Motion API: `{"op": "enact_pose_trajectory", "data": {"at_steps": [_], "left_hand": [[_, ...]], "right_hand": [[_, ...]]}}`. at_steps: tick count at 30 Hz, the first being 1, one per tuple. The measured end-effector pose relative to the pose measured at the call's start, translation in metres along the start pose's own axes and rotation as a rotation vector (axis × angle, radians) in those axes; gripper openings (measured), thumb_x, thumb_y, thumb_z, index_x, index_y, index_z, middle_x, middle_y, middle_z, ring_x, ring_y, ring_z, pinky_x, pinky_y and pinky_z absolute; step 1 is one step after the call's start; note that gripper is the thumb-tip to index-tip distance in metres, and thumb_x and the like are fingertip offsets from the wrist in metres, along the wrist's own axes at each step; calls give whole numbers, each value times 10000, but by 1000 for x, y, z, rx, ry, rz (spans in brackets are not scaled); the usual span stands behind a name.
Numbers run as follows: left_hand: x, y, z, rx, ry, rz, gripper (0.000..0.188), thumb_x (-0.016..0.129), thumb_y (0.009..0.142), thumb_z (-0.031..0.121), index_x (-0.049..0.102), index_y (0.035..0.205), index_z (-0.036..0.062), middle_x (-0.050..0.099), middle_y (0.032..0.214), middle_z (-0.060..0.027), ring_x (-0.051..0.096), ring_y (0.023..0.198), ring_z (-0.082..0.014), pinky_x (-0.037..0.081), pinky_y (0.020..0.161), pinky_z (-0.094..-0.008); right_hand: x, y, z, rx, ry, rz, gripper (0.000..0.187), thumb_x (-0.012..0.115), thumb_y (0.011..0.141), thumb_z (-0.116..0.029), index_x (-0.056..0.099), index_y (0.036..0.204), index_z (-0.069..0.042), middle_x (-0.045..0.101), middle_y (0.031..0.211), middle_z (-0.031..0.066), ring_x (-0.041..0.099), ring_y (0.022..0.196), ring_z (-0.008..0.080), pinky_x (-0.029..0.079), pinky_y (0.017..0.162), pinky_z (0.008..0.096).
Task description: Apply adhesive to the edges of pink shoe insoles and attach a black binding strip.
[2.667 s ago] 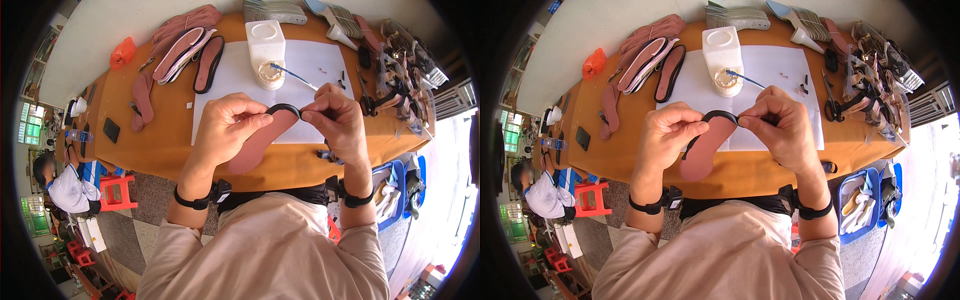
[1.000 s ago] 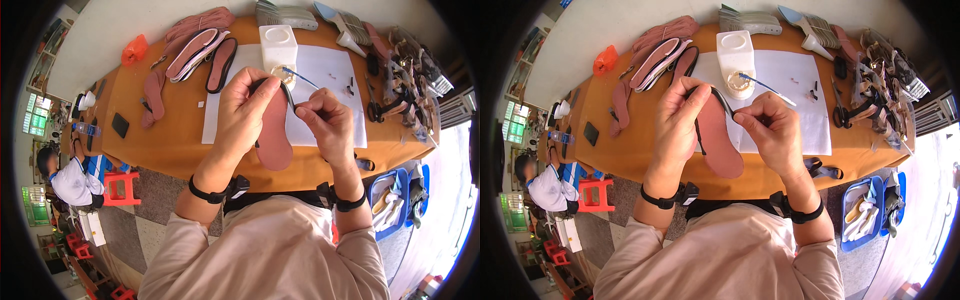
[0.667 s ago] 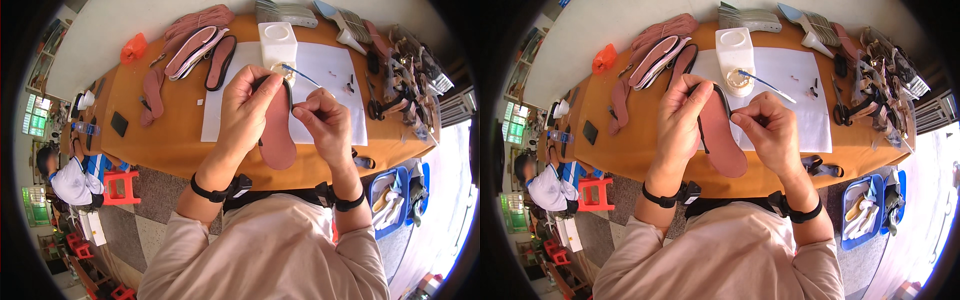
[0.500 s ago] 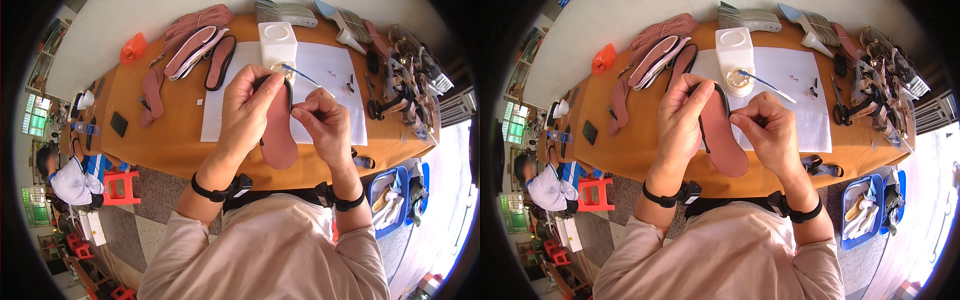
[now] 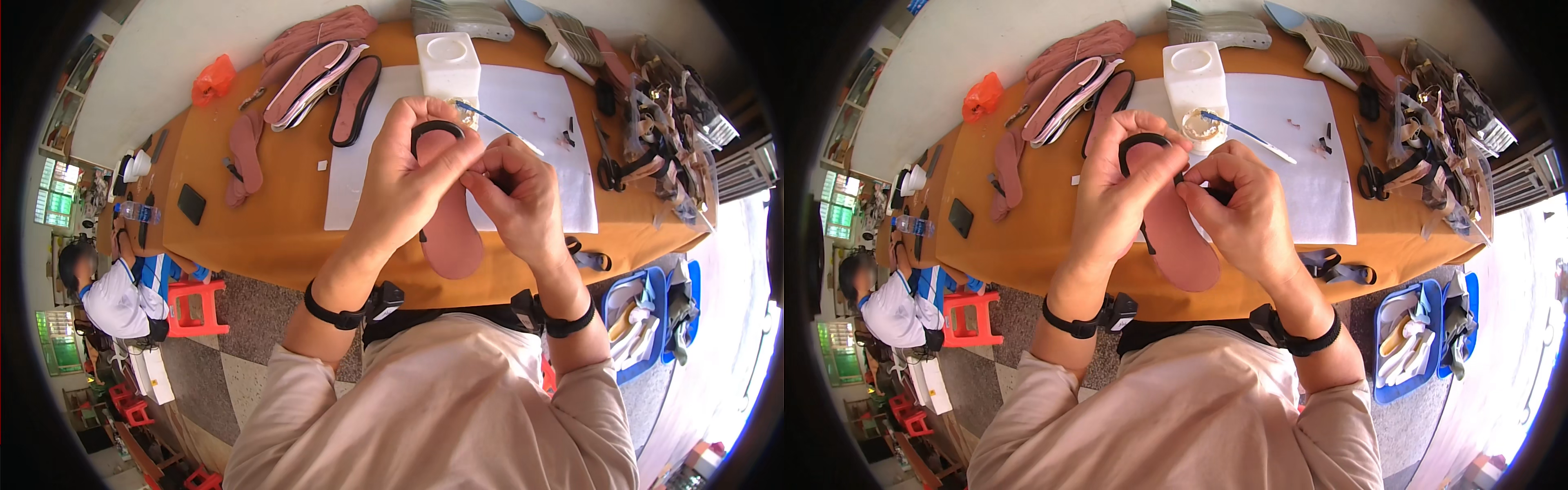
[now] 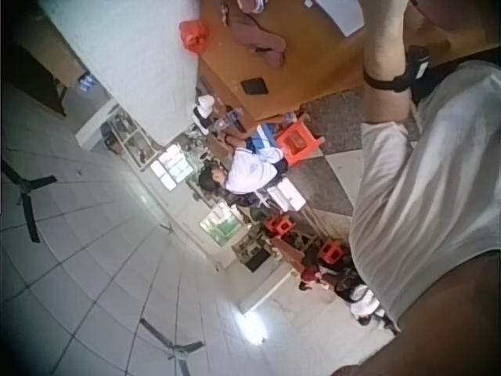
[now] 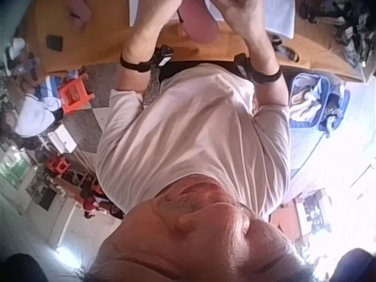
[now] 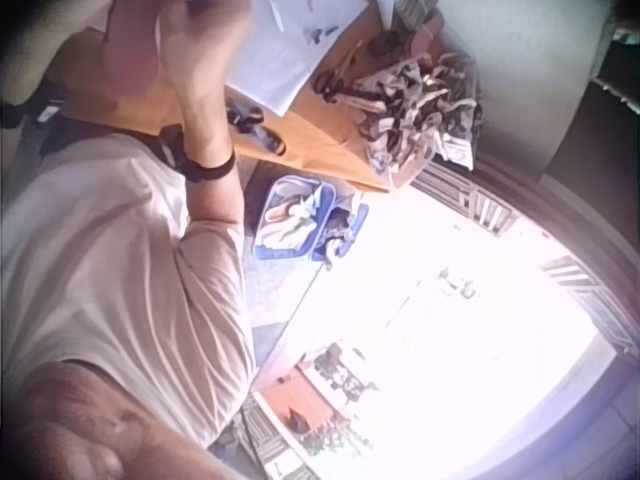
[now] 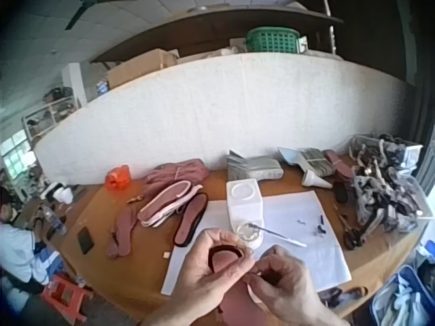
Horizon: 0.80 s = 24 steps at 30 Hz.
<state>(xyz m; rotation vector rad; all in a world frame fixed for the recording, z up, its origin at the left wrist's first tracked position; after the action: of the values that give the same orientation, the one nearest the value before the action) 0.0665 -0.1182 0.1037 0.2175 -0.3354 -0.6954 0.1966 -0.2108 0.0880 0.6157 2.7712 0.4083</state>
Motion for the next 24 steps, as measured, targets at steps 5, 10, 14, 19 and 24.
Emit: {"op": "enact_pose_trajectory", "data": {"at_steps": [5, 10, 14, 19, 24], "left_hand": [[-4, 2, 6, -55, 147, -30, 506, 746, 832, -95, 462, 1237, 14, 649, 985, -78, 667, 920, -122, 586, 827, -282], [-6, 1, 2, -165, -74, 58, 496, 729, 829, -111, 453, 1220, 21, 668, 990, -98, 697, 932, -147, 592, 814, -283], [-8, 2, 0, -118, -86, 103, 479, 729, 833, -104, 452, 1201, 28, 679, 992, -101, 701, 916, -146, 586, 817, -277], [-12, 3, 3, -134, -106, 100, 496, 740, 826, -94, 447, 1205, 34, 683, 1004, -111, 703, 925, -147, 572, 824, -260], [-10, 2, 5, -89, -81, 124, 486, 717, 854, -103, 480, 1252, 45, 698, 951, -107, 697, 892, -151, 586, 826, -294]], "right_hand": [[0, 2, 1, -34, -17, -3, 66, 742, 843, -10, 704, 885, 25, 563, 831, 29, 523, 700, 83, 448, 628, 251], [-1, 0, 4, -22, -5, -31, 71, 757, 873, -20, 701, 896, 18, 595, 841, 19, 532, 700, 72, 455, 637, 242], [-3, -4, 10, 108, 222, -14, 58, 750, 891, 0, 695, 908, 8, 636, 875, 8, 547, 725, 62, 462, 661, 229], [-6, -5, 17, 48, 290, -11, 56, 755, 881, 14, 707, 910, 7, 630, 882, 8, 554, 780, 76, 461, 705, 229], [-7, -7, 19, -4, 142, -16, 52, 754, 872, 28, 744, 916, 4, 597, 895, 17, 544, 801, 95, 450, 711, 237]]}}
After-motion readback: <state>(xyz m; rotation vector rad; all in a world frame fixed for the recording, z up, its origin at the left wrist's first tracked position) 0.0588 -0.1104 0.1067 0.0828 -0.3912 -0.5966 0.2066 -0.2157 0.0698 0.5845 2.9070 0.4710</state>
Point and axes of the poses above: each hand's wrist, its own y-axis towards the middle knuckle, its own x-axis out of the palm, z = x × y, the point moved 1 cm from there along y, towards the middle knuckle
